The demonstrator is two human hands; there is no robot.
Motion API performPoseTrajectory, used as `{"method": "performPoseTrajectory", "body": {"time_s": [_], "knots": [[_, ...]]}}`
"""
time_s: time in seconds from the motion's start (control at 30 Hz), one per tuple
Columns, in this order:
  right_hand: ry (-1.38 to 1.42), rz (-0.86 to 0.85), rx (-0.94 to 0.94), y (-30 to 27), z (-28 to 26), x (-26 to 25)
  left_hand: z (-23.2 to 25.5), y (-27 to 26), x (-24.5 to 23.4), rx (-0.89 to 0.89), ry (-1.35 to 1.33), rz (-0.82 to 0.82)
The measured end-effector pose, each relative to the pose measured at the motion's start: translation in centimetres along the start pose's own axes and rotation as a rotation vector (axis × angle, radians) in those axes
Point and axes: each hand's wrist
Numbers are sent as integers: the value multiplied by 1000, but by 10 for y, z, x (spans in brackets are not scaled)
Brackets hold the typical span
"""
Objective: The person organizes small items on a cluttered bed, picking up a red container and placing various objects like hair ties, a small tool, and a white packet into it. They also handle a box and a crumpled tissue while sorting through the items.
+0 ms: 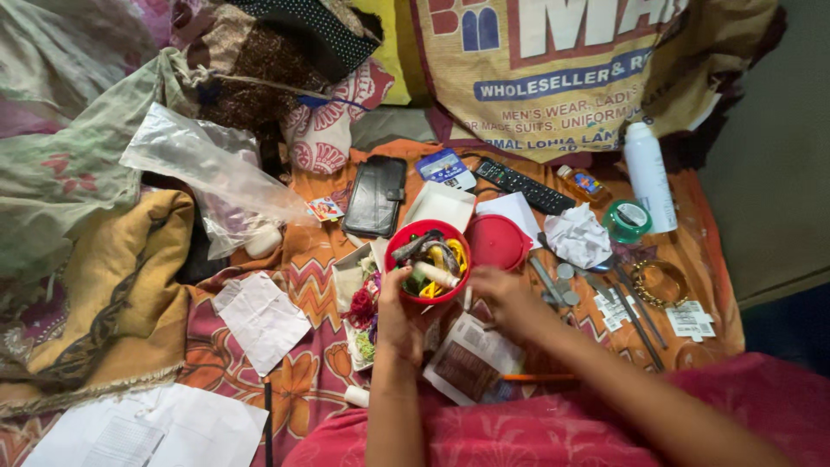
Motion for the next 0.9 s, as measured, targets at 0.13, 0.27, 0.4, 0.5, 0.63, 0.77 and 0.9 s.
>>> {"method": "performPoseTrajectory", "body": {"time_s": [0.13, 0.27, 0.4, 0.5, 0.63, 0.77, 0.9], "knots": [[-523, -130, -351, -8, 2, 7, 7, -11, 11, 55, 29, 65], [-190, -92, -118, -17, 6, -8, 10, -12, 12, 65, 57, 90], [-60, -80, -15, -45, -2, -4, -4, 3, 10, 60, 42, 82], [-33, -36, 183, -46, -6, -6, -21, 10, 18, 17, -25, -35], [-61, 236, 394, -39, -9, -44, -32, -1, 24, -35, 252, -21], [214, 570, 397, -22, -40, -86, -27, -13, 33, -19, 409, -43], [154, 405, 138, 2, -77, -104, -31, -16, 41, -91, 365, -76]]}}
Point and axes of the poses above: each hand's wrist, its own y-axis towards the middle knuckle, its own x-axis out of the palm, z = x × y, and after that the axes turned 10 degrees about -x, right-handed
